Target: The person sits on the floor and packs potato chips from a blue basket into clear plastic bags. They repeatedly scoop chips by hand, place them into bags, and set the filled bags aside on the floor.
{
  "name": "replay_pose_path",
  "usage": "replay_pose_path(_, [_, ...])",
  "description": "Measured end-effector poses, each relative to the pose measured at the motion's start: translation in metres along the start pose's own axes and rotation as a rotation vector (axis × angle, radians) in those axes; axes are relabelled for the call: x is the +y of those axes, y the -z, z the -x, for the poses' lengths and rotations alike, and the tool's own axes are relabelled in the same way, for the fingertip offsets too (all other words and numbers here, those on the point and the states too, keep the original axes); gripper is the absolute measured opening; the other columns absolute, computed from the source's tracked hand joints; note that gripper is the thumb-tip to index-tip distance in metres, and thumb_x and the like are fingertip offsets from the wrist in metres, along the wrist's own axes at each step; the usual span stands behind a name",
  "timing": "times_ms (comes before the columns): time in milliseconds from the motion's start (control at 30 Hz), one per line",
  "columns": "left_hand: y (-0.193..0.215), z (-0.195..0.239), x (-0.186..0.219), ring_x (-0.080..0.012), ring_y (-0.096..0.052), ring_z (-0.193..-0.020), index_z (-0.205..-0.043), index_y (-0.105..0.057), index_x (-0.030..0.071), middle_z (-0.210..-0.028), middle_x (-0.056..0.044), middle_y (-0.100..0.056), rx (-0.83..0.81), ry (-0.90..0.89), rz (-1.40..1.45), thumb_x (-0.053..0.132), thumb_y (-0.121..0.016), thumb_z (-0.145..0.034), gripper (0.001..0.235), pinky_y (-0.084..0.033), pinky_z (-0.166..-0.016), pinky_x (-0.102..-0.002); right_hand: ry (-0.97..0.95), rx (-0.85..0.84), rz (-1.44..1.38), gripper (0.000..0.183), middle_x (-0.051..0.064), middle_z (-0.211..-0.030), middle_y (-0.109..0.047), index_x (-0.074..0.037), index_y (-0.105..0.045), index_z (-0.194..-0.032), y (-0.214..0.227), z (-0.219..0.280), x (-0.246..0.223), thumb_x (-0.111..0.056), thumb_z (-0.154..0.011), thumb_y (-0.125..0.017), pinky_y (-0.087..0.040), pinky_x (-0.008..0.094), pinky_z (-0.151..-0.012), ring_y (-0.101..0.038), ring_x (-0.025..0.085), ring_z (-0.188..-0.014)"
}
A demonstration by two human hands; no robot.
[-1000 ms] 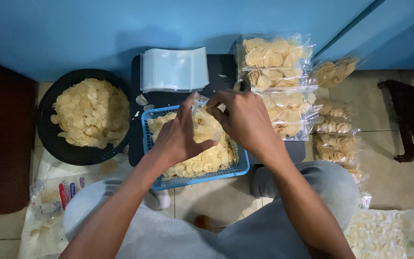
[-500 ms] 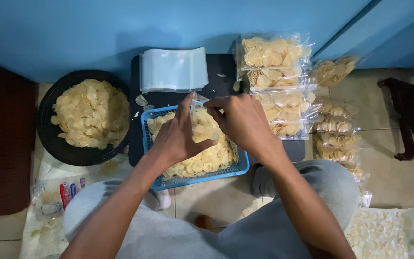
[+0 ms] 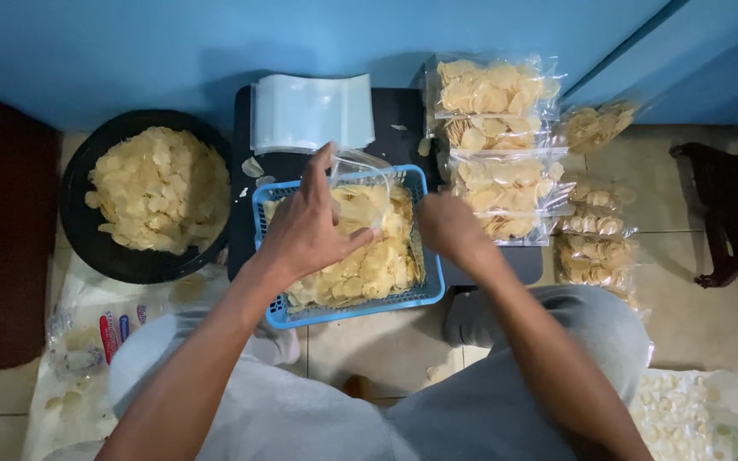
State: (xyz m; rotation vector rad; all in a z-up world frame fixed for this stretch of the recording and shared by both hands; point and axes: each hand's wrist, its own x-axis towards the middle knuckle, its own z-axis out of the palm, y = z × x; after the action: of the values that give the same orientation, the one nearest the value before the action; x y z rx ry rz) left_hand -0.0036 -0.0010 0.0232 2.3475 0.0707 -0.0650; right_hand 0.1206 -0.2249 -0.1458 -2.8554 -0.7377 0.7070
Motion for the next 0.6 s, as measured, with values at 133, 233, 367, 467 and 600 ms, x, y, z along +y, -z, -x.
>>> replay_pose_path(133, [0.002,0.003,-0.004,-0.0492,-0.072,-0.084,-0.155,-0.016,0.002,-0.132,-0.027,-0.053,0.033,0.005,0.013,0.035,-0.082,-0.075,0.109,-0.057,-0.074,-0.065,0.004,-0.04,0.109,0.027,0.019,-0.085,-0.078,-0.003,-0.077,-0.091,-0.038,-0.011,-0.03,-0.029,-0.084,-0.074,-0.063,0.053,-0.07,-0.077,0.041,-0.085])
replay_pose_path(233, [-0.003,0.001,-0.017,-0.0534,-0.069,-0.091,-0.155,-0.015,0.004,-0.139,-0.028,-0.049,0.049,-0.022,-0.015,0.035,-0.084,-0.074,0.111,-0.057,-0.077,-0.068,-0.015,-0.072,0.095,0.044,0.021,-0.105,-0.072,0.001,-0.064,-0.109,-0.067,-0.011,-0.048,-0.031,-0.085,-0.08,-0.062,0.057,-0.079,-0.074,0.046,-0.097])
replay_pose_path(367, [-0.002,0.0,-0.018,-0.06,-0.064,-0.1,-0.154,-0.015,0.008,-0.138,-0.029,-0.049,0.041,-0.026,-0.043,0.036,-0.086,-0.073,0.112,-0.054,-0.083,-0.072,0.013,0.077,0.085,0.03,0.016,-0.1,-0.073,-0.003,-0.063,-0.11,-0.071,-0.007,-0.042,-0.021,-0.087,-0.073,-0.063,0.056,-0.073,-0.076,0.045,-0.09])
replay_pose_path(467, [-0.002,0.002,-0.017,-0.0609,-0.063,-0.102,-0.155,-0.015,0.01,-0.139,-0.027,-0.049,0.048,0.002,-0.054,0.04,-0.084,-0.072,0.112,-0.054,-0.084,-0.071,0.0,0.024,0.052,0.019,0.014,-0.087,-0.076,-0.007,-0.072,-0.095,-0.075,-0.022,-0.025,-0.023,-0.083,-0.074,-0.062,0.057,-0.069,-0.076,0.046,-0.085])
replay_pose_path(600, [-0.002,0.002,-0.017,-0.0605,-0.063,-0.103,-0.156,-0.016,0.013,-0.14,-0.025,-0.049,0.053,0.013,-0.052,0.042,-0.084,-0.07,0.113,-0.053,-0.085,-0.071,-0.025,-0.039,0.13,0.019,0.014,-0.09,-0.079,-0.013,-0.079,-0.094,-0.018,-0.011,-0.035,-0.029,-0.086,-0.073,-0.064,0.053,-0.072,-0.078,0.04,-0.089])
